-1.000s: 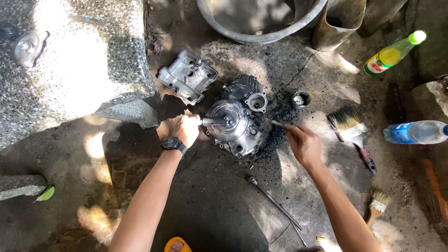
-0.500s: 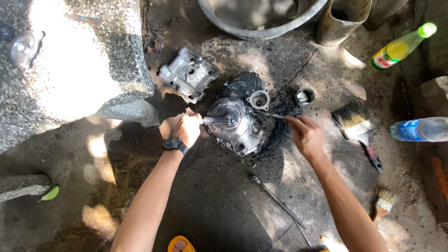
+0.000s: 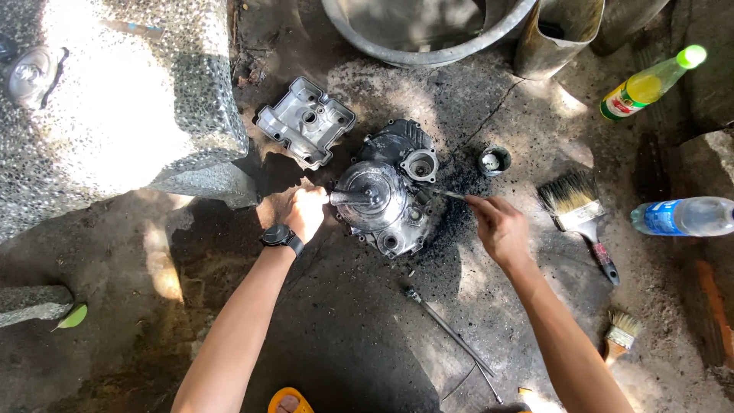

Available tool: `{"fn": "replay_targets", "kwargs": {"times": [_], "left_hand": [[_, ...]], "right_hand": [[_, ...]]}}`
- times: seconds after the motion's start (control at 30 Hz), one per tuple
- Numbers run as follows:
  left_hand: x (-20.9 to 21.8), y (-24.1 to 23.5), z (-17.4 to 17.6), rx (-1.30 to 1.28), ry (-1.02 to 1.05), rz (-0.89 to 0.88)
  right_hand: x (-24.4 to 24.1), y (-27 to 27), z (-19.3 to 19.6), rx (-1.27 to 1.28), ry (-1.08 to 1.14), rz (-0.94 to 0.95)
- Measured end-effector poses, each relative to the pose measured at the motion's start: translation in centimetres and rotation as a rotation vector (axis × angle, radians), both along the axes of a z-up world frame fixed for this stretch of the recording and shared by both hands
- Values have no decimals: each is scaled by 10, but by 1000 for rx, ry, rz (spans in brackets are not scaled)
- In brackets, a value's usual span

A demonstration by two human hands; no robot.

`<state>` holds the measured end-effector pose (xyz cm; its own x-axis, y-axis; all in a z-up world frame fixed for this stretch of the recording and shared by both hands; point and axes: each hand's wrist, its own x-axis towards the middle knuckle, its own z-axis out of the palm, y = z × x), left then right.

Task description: The person crouches on the ground cleaning a greasy motorcycle engine casing and a smaller metal cover. They scrape caked grime from the casing with a small metal pick, hold the casing steady with the other hand, and periodically brush loosened dirt off with a paintbrush.

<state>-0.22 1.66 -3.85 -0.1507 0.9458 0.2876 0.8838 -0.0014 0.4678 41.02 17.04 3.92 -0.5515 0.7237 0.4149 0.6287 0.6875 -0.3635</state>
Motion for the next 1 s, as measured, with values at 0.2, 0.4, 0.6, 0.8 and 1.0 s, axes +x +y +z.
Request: {"fn": "replay_targets", "kwargs": {"times": [0.2, 0.4, 0.6, 0.8, 1.0], "left_hand": [[3, -2, 16, 24, 42, -17], [-5, -1, 5, -52, 70, -10], [-8, -1, -9, 99, 100, -99], [-1, -8, 27, 27, 66, -65], [27, -4, 91, -132, 188, 154]], "right_hand": [[3, 4, -11, -40, -5, -11], [3, 3, -7, -30, 19, -36], [7, 7, -14, -109, -30, -59], [10, 3, -18, -114, -80, -75], [0, -1, -7, -129, -100, -82]]}}
